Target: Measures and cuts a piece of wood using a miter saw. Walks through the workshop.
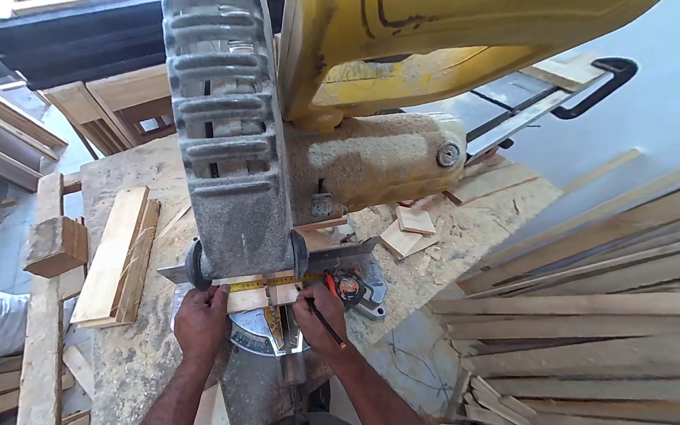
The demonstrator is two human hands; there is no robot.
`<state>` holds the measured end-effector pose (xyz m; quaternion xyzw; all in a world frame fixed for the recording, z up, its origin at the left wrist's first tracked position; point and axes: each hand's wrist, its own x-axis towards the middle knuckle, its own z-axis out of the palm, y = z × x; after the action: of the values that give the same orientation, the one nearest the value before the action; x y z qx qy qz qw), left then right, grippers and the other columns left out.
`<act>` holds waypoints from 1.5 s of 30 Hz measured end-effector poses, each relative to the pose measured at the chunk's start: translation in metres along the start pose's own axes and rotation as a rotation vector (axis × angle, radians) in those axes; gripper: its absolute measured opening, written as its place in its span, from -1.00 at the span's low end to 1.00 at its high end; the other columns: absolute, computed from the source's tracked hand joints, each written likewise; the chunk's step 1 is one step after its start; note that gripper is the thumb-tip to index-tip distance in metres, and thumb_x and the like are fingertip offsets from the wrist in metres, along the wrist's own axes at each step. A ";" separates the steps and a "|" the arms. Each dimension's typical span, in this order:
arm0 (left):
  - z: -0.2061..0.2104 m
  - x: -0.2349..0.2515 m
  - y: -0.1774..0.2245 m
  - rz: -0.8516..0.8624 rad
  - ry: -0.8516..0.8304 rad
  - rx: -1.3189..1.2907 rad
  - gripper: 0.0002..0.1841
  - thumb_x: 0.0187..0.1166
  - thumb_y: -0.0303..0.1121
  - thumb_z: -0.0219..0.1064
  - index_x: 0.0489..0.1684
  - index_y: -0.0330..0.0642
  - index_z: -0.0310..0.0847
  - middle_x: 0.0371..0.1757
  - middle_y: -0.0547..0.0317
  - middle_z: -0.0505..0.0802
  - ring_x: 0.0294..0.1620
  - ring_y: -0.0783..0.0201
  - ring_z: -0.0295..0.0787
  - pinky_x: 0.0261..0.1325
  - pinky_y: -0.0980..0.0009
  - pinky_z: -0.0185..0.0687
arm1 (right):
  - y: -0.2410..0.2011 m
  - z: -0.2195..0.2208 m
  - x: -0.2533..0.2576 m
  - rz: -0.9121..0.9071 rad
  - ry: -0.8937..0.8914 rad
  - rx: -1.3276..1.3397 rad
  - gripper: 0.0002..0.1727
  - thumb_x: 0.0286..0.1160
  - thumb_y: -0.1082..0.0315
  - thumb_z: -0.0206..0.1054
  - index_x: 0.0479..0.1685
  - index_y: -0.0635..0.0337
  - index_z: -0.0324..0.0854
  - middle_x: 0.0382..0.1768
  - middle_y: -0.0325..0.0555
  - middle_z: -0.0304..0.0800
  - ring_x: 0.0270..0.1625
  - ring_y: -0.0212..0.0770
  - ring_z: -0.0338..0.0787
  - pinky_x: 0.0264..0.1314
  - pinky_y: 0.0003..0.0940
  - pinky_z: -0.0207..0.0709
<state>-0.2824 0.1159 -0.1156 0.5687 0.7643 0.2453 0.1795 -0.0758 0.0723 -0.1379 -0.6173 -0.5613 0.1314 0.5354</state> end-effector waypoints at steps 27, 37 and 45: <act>-0.012 0.009 -0.038 0.614 -0.111 0.201 -0.27 0.34 0.50 0.29 0.40 0.31 0.73 0.50 -0.10 0.71 0.55 -0.21 0.56 0.53 -0.28 0.42 | 0.130 -0.180 0.009 0.285 0.074 -0.621 -0.11 0.17 -0.02 0.61 0.49 0.39 0.50 0.25 0.37 0.72 0.34 0.38 0.69 0.42 0.30 0.54; -0.009 0.014 -0.078 0.686 0.057 0.232 -0.26 0.57 0.45 0.03 0.44 0.17 0.73 0.46 0.07 0.79 0.56 -0.14 0.62 0.53 -0.23 0.49 | 0.002 -0.201 0.060 -0.158 0.296 -0.337 -0.50 0.89 0.19 -0.06 0.11 0.51 0.65 -0.20 0.11 0.93 -0.12 -0.04 0.95 0.06 0.01 0.82; -0.003 0.012 -0.081 0.701 0.123 0.202 -0.29 0.50 0.39 0.15 0.35 0.07 0.79 0.42 -0.02 0.81 0.52 -0.16 0.66 0.51 -0.22 0.52 | -0.252 -0.218 0.199 -0.635 -0.157 -0.878 -0.06 0.23 -0.49 0.36 0.36 0.15 0.54 -0.08 0.19 0.75 -0.13 0.24 0.79 -0.24 0.31 0.56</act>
<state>-0.3512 0.1084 -0.1605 0.7951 0.5527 0.2490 -0.0190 0.0180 0.0753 0.2383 -0.5712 -0.7606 -0.2376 0.1970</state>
